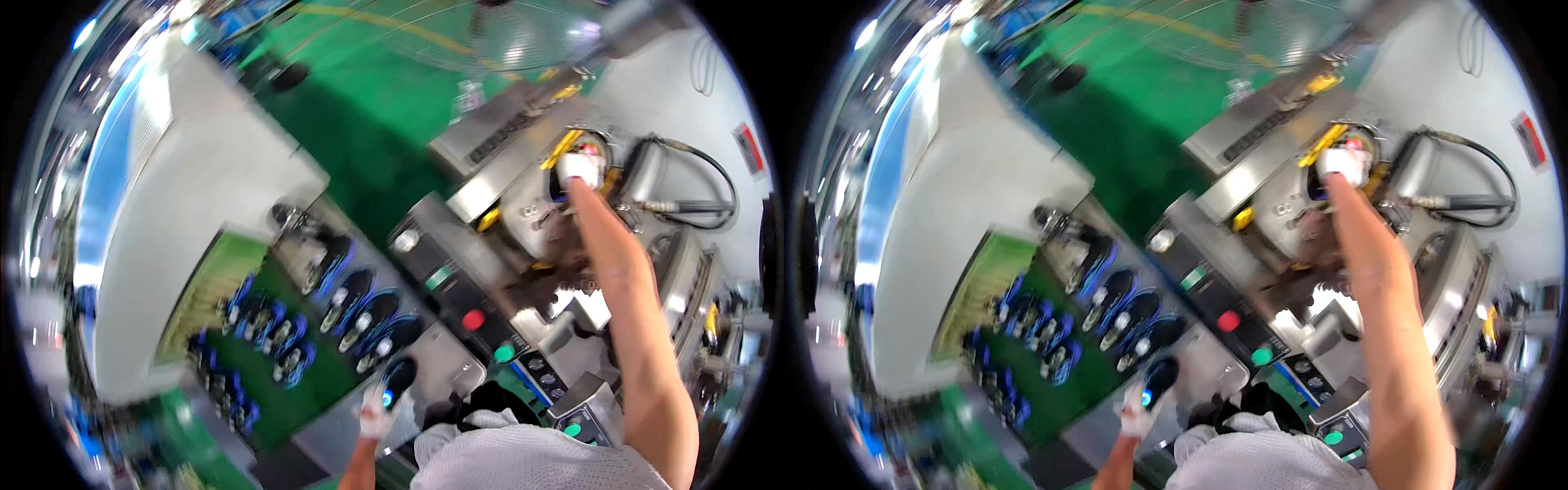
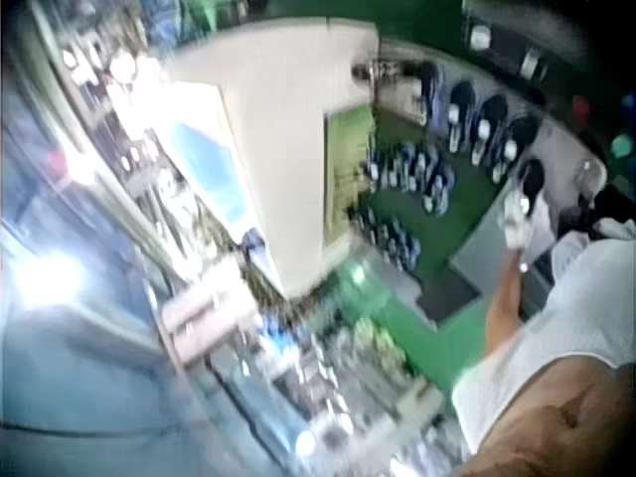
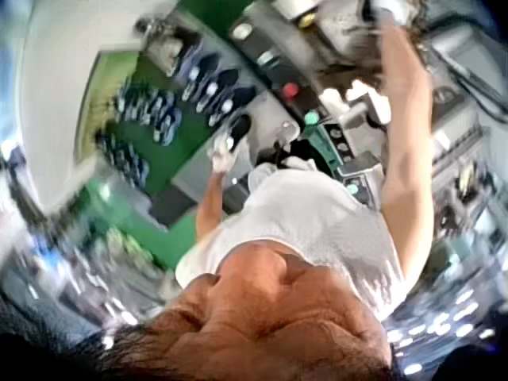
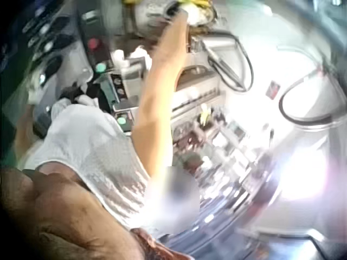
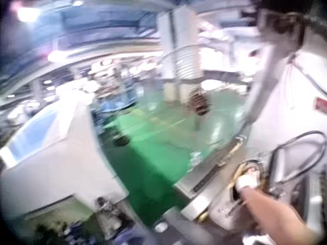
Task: The person operates multiple industrial machines to process blue sneakers, picking them up from a conveyor belt, placing them into a shaping machine, and then returning them to the conveyor belt.
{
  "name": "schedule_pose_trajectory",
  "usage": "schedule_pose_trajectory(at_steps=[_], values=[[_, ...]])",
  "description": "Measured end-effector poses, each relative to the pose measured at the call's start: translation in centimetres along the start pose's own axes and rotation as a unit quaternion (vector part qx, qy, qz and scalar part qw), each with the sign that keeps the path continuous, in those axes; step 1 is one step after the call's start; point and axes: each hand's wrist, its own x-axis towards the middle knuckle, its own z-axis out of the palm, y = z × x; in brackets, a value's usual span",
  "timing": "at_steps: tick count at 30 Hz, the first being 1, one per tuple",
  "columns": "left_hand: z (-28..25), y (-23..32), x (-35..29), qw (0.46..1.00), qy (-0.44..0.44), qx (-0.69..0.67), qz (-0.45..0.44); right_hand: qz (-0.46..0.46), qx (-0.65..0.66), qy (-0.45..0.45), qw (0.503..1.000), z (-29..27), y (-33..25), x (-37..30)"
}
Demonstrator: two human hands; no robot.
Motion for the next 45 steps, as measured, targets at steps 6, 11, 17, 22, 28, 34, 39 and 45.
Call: schedule_pose_trajectory(at_steps=[6, 11, 17, 22, 28, 34, 39, 45], values=[[3.1, -4.6, -1.0, 0.995, 0.060, 0.000, 0.078, -0.010, 0.460, -0.210, 0.862, -5.4, -1.2, -2.2], [1.9, -3.8, -0.6, 0.997, 0.007, 0.005, 0.077, -0.254, 0.338, -0.040, 0.905, -19.4, -4.2, -22.9], [3.9, -1.8, 6.3, 0.961, 0.032, -0.027, 0.274, -0.408, 0.163, -0.044, 0.897, -18.1, 5.1, -46.6], [5.1, -1.0, 7.2, 0.958, -0.015, -0.064, 0.278, -0.456, -0.138, 0.028, 0.879, -4.6, 13.3, -47.8], [-12.8, -15.1, 1.2, 0.949, 0.229, -0.187, 0.107, -0.309, -0.030, -0.153, 0.938, -10.0, 11.4, -49.5], [-21.3, -42.5, -11.6, 0.827, 0.413, 0.080, -0.372, -0.322, -0.001, -0.148, 0.935, -13.3, 11.8, -57.9], [-21.9, -45.0, -12.7, 0.872, 0.289, 0.087, -0.385, -0.290, 0.047, -0.254, 0.921, -12.6, 13.9, -61.9], [-19.5, -35.2, -11.9, 0.956, 0.209, 0.105, -0.179, -0.245, 0.163, -0.442, 0.847, -21.2, 5.0, -67.4]])
